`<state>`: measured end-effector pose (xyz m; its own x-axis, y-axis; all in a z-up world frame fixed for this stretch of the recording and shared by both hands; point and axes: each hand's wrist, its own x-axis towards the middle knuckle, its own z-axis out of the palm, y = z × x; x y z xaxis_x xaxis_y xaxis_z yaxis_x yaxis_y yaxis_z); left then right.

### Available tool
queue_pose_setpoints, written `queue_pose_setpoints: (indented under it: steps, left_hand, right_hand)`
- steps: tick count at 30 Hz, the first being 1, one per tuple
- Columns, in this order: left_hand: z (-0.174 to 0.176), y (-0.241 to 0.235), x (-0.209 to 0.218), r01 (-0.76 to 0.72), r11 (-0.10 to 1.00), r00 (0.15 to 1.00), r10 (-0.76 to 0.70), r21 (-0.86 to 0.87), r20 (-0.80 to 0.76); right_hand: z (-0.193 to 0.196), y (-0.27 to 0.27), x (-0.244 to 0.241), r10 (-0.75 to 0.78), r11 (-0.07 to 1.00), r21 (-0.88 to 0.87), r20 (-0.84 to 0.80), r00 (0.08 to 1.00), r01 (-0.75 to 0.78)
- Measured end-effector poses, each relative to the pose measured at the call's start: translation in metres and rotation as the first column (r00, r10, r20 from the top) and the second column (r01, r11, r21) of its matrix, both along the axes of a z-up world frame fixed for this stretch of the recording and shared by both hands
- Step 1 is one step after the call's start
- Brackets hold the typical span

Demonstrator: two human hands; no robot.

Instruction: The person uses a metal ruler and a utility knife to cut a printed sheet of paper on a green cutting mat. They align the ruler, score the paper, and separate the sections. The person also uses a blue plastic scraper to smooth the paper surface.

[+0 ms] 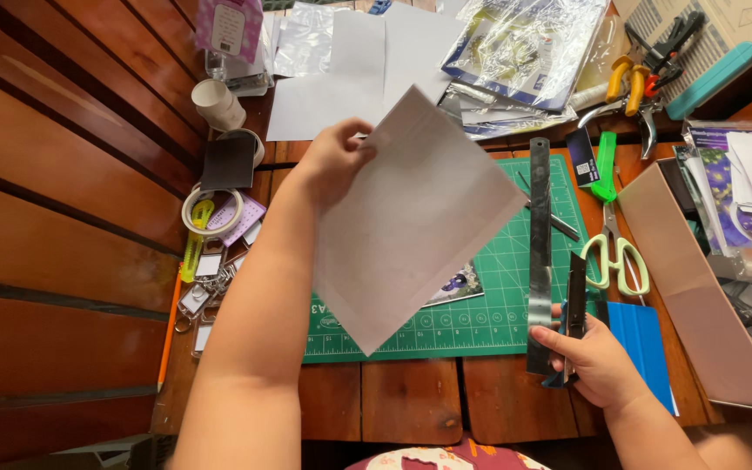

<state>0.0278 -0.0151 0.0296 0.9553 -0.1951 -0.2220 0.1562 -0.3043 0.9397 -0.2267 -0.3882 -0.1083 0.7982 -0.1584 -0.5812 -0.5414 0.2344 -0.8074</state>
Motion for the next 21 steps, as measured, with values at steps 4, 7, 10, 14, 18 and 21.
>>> queue_pose_setpoints:
  steps: [4, 7, 10, 14, 18, 21]
  left_hand:
    - [-0.004, -0.033, 0.024, 0.218, 0.954, 0.976, -0.209, 0.208, -0.067]
    - [-0.041, -0.049, 0.036, 0.287, 0.774, 0.936, -0.353, 0.564, 0.008]
    - [-0.065, -0.061, 0.035, 0.361, 0.466, 0.906, -0.381, 0.808, -0.185]
    - [-0.073, -0.063, 0.026, 0.287, 0.434, 0.923, -0.363, 0.854, -0.126]
    - [-0.068, -0.063, 0.032, 0.308, 0.436, 0.935, -0.303, 0.846, -0.185]
    - [-0.074, -0.062, 0.035, 0.305, 0.438, 0.933, -0.316, 0.846, -0.173]
  right_hand:
    - [0.005, 0.001, -0.002, -0.007, 1.000, -0.004, -0.009, 1.000, 0.007]
    - [0.004, 0.002, -0.003, -0.006, 1.000, 0.000, 0.012, 1.000, 0.006]
    - [0.009, 0.003, -0.004, 0.019, 1.000, -0.005, 0.028, 0.999, -0.019]
    - [0.003, 0.001, -0.003, 0.018, 1.000, -0.007, 0.031, 0.999, -0.018]
    - [0.007, 0.003, -0.002, 0.000, 1.000, -0.014, 0.000, 1.000, 0.000]
    - [0.011, 0.005, -0.003, -0.014, 1.000, -0.009, -0.014, 1.000, 0.014]
